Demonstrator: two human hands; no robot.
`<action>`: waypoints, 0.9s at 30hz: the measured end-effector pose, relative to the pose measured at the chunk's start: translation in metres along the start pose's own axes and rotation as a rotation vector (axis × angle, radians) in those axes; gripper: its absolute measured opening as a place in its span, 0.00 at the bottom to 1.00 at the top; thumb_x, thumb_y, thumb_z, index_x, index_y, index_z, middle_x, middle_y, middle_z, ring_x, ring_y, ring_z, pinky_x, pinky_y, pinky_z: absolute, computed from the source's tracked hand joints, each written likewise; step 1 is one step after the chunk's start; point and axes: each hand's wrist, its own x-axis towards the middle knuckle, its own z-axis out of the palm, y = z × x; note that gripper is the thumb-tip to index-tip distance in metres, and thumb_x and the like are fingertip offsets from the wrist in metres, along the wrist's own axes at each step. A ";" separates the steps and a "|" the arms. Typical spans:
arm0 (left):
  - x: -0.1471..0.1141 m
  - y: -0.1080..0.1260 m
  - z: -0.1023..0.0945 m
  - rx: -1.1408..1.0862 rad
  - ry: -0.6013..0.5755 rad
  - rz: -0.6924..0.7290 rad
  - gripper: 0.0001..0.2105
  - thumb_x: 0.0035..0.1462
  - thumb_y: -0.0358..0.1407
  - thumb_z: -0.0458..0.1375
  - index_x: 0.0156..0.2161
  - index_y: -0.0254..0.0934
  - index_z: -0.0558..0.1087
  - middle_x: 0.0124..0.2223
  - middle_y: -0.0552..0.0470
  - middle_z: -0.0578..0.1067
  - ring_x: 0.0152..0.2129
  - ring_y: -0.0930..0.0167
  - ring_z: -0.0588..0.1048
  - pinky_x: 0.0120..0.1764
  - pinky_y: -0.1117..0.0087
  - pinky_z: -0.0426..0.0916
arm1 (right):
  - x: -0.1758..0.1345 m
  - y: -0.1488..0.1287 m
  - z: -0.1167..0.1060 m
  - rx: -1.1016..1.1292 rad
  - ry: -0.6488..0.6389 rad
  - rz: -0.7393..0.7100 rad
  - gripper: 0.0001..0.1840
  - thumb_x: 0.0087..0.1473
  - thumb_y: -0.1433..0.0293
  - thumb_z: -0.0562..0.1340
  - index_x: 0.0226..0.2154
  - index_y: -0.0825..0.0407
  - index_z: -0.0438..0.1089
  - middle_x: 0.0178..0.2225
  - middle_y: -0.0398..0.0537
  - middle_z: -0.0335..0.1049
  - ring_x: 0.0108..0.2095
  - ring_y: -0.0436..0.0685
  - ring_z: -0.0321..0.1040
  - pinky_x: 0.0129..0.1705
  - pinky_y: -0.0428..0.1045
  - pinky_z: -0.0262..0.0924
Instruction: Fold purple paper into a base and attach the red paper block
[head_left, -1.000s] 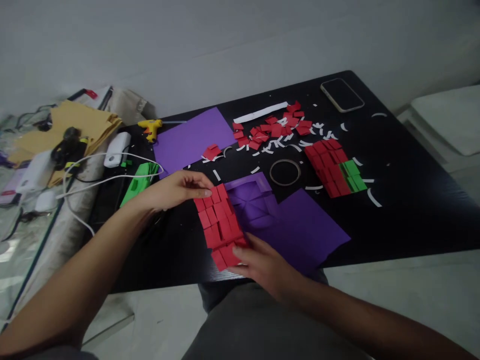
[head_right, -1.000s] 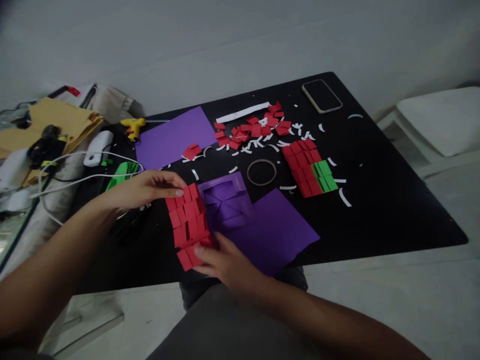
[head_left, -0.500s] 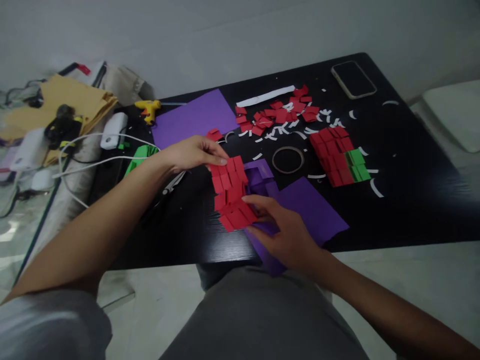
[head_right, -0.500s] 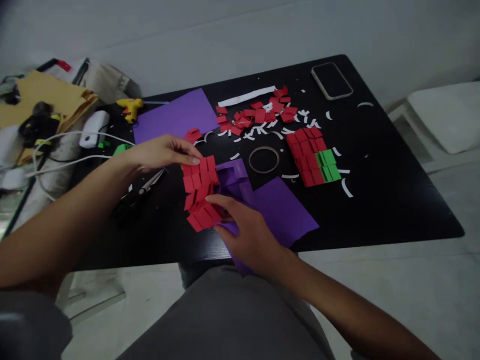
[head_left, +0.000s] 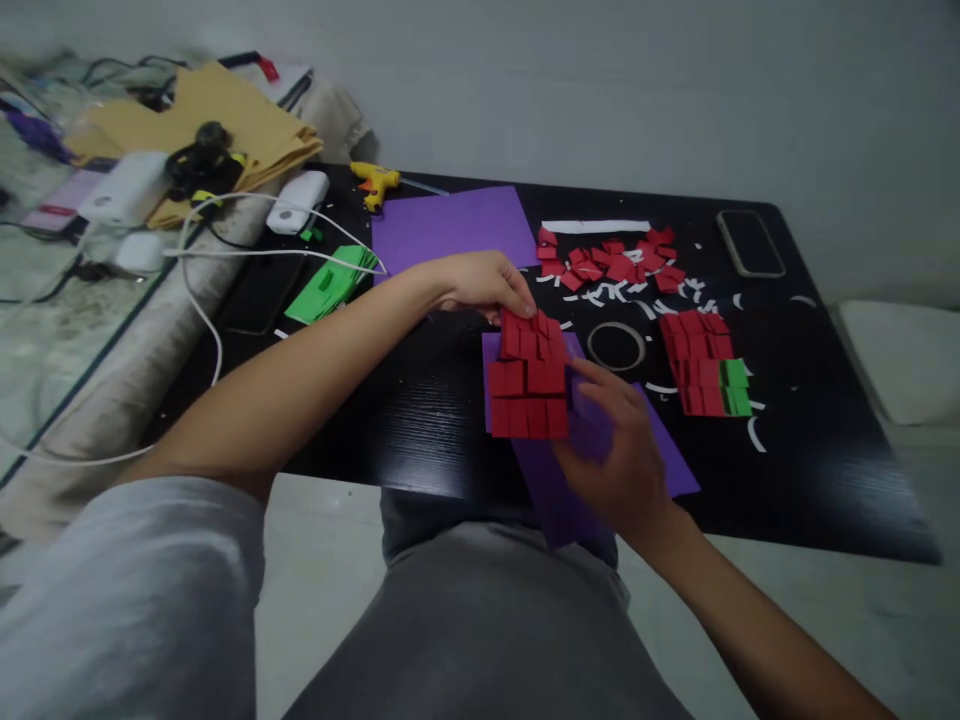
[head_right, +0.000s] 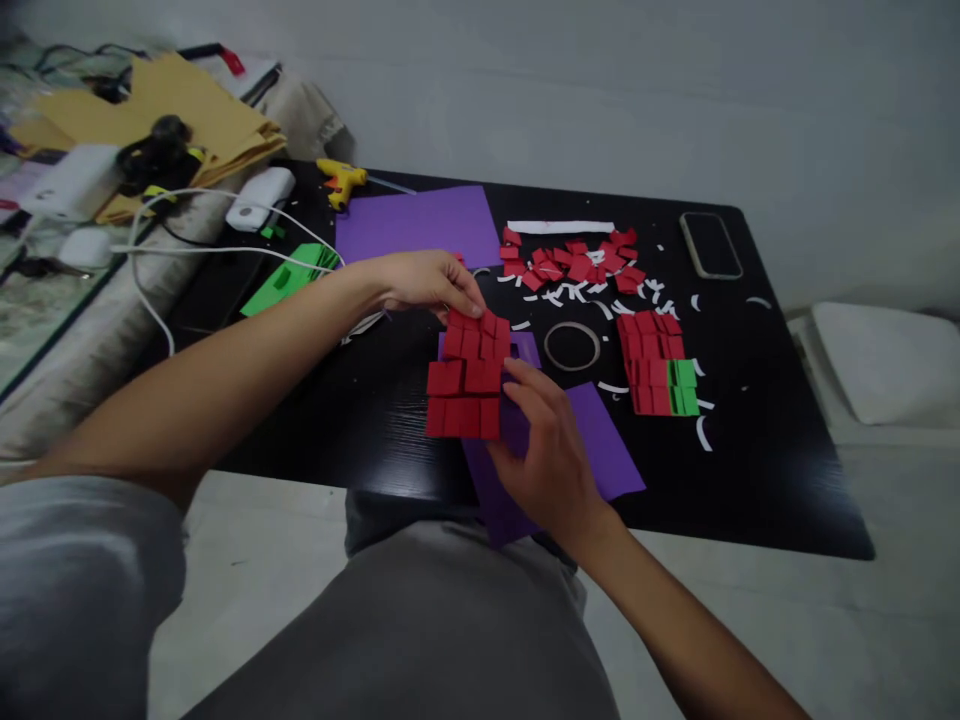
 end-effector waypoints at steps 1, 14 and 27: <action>0.000 0.001 0.001 -0.016 0.002 0.008 0.03 0.49 0.32 0.71 0.32 0.38 0.85 0.34 0.47 0.84 0.31 0.67 0.80 0.41 0.63 0.73 | 0.003 -0.001 -0.002 -0.006 -0.009 -0.030 0.40 0.63 0.78 0.63 0.71 0.40 0.53 0.65 0.56 0.67 0.66 0.67 0.66 0.62 0.67 0.69; -0.014 -0.012 -0.002 -0.082 0.030 0.121 0.07 0.49 0.36 0.72 0.35 0.39 0.86 0.35 0.49 0.84 0.32 0.68 0.80 0.38 0.65 0.72 | 0.005 -0.002 0.001 -0.155 -0.118 -0.156 0.25 0.60 0.80 0.64 0.58 0.53 0.70 0.54 0.60 0.78 0.59 0.67 0.74 0.59 0.64 0.72; 0.007 -0.029 0.002 0.056 0.101 0.193 0.05 0.50 0.33 0.69 0.34 0.36 0.85 0.34 0.47 0.81 0.34 0.65 0.78 0.42 0.61 0.73 | -0.009 0.007 0.014 -0.098 -0.218 -0.152 0.30 0.62 0.80 0.63 0.64 0.47 0.69 0.58 0.59 0.76 0.64 0.70 0.69 0.59 0.69 0.72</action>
